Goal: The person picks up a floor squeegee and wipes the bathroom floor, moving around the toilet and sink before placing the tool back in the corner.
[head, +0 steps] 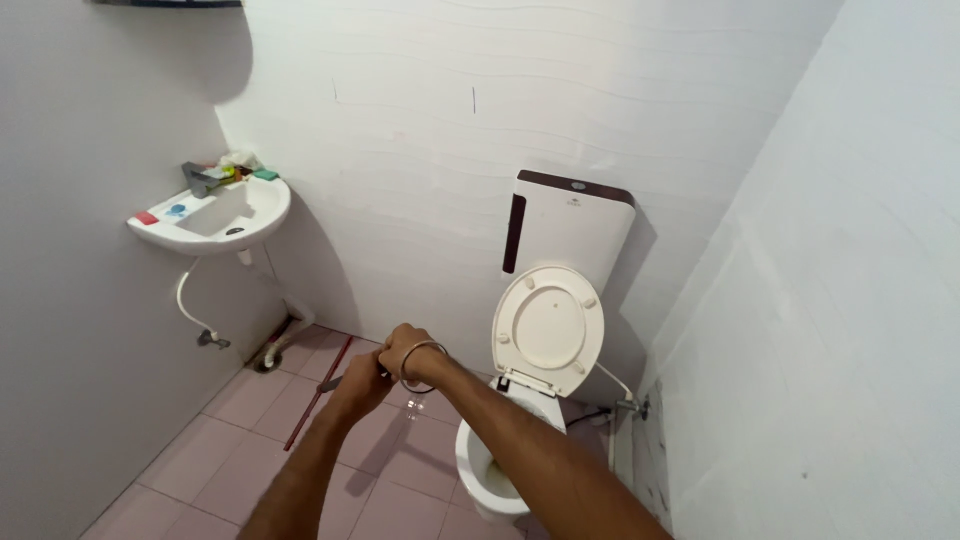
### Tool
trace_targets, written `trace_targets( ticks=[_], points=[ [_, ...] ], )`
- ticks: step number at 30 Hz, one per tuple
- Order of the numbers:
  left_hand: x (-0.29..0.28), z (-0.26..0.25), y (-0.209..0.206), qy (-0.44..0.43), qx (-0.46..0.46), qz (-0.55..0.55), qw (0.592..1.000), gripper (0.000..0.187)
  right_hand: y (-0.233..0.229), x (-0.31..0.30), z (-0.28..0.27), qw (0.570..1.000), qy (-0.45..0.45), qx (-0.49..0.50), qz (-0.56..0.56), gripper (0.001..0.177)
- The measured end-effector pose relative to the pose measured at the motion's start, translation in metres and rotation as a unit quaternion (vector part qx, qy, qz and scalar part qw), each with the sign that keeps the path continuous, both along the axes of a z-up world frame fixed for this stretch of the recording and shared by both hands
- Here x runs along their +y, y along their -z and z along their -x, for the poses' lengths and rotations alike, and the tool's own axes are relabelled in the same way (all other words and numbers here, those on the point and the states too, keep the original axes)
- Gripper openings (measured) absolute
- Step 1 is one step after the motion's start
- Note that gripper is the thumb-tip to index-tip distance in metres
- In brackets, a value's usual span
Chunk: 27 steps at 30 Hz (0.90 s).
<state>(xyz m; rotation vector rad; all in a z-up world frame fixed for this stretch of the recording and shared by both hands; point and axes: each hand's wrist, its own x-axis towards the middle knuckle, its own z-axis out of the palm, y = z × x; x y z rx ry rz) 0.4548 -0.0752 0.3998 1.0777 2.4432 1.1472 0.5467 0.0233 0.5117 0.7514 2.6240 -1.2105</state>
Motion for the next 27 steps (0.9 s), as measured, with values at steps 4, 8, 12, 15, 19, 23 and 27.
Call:
trace_targets(
  ticks=[4,8,12,15,19,23,27],
  points=[
    [-0.013,-0.008,0.0,0.014,0.008,0.008,1.0,0.034,0.009,-0.011,-0.002,1.0,0.009,-0.003,-0.007,0.03],
    [-0.021,-0.027,-0.012,0.02,-0.042,0.019,0.999,0.037,0.019,-0.016,-0.011,1.0,0.011,-0.007,-0.021,0.029],
    [-0.024,-0.026,0.018,0.035,-0.051,0.003,0.998,0.034,0.033,-0.027,-0.023,0.999,0.018,0.002,-0.036,0.027],
    [-0.027,-0.03,0.03,0.044,-0.011,-0.012,0.999,0.03,0.062,-0.021,-0.018,0.996,0.005,0.026,-0.081,0.025],
    [-0.032,-0.052,0.009,0.037,-0.017,0.006,0.999,0.029,0.064,-0.018,-0.022,0.994,-0.016,0.038,-0.105,0.023],
    [-0.027,-0.061,0.008,0.039,-0.011,0.034,0.999,0.028,0.044,-0.018,-0.042,0.997,-0.014,-0.009,-0.078,0.022],
    [-0.015,-0.071,0.02,0.039,-0.018,0.036,0.998,0.029,0.056,-0.005,-0.053,0.996,-0.029,-0.008,-0.08,0.024]
  ],
)
